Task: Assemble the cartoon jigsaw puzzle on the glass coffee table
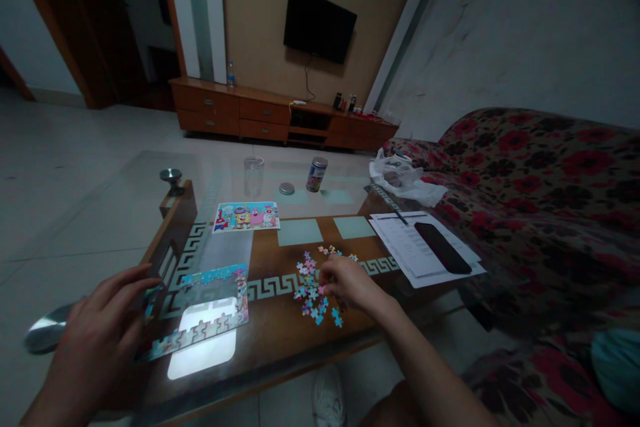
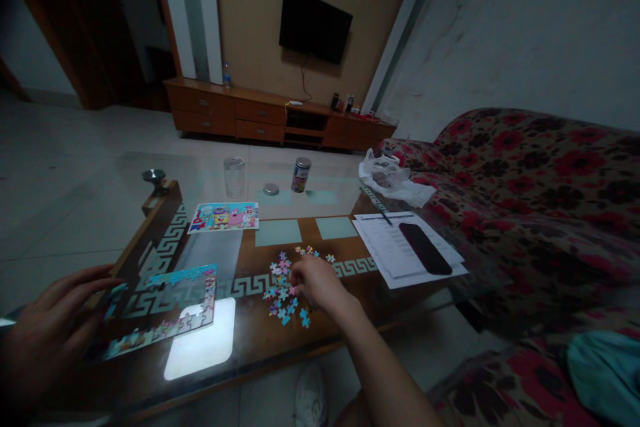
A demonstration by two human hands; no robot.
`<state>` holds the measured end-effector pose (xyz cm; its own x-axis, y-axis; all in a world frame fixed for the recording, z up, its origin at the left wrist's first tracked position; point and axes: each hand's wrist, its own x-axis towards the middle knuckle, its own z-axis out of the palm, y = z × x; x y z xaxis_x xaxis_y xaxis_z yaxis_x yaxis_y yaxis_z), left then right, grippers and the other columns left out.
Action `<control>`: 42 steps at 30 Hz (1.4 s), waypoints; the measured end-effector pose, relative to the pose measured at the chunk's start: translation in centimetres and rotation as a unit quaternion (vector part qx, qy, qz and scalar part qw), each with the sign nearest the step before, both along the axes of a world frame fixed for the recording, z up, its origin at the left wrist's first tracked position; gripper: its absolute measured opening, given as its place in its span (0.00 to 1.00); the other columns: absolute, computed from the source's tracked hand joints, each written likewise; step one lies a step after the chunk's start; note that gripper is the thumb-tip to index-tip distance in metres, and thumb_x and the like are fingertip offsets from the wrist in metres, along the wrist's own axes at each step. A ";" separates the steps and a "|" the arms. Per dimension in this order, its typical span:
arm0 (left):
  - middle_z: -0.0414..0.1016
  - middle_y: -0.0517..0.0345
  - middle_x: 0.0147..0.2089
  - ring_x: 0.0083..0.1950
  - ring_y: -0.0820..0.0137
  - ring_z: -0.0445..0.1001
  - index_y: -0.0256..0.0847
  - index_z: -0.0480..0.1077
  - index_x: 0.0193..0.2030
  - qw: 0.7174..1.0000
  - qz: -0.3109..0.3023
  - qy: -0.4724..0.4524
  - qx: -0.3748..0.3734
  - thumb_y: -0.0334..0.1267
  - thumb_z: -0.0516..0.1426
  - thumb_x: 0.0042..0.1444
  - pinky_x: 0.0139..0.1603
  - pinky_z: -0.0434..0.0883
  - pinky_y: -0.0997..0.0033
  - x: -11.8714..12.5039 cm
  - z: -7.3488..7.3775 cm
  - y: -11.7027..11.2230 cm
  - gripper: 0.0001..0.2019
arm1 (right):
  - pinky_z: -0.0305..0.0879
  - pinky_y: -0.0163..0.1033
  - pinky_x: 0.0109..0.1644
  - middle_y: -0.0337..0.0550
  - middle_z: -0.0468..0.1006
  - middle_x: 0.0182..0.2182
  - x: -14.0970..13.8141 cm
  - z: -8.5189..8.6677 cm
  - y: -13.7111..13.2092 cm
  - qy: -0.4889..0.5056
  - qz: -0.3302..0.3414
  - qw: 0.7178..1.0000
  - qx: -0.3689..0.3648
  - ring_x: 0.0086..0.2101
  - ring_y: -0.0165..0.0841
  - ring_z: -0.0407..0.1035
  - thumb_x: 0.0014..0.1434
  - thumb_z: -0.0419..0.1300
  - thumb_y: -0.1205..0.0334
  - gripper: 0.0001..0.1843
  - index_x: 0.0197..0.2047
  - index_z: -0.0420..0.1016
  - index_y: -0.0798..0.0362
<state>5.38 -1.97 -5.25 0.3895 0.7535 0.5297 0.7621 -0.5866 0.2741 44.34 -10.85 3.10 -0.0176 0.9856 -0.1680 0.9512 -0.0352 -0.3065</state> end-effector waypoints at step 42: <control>0.64 0.44 0.58 0.55 0.51 0.67 0.43 0.66 0.45 0.999 -0.007 -0.024 -0.033 0.41 0.47 0.54 0.52 0.65 0.47 0.0 0.2 -0.1 0.14 | 0.51 0.32 0.32 0.37 0.71 0.28 1.3 -0.5 0.9 0.008 0.000 0.998 0.060 0.29 0.28 0.63 0.49 0.61 0.75 0.07 0.28 0.70 0.54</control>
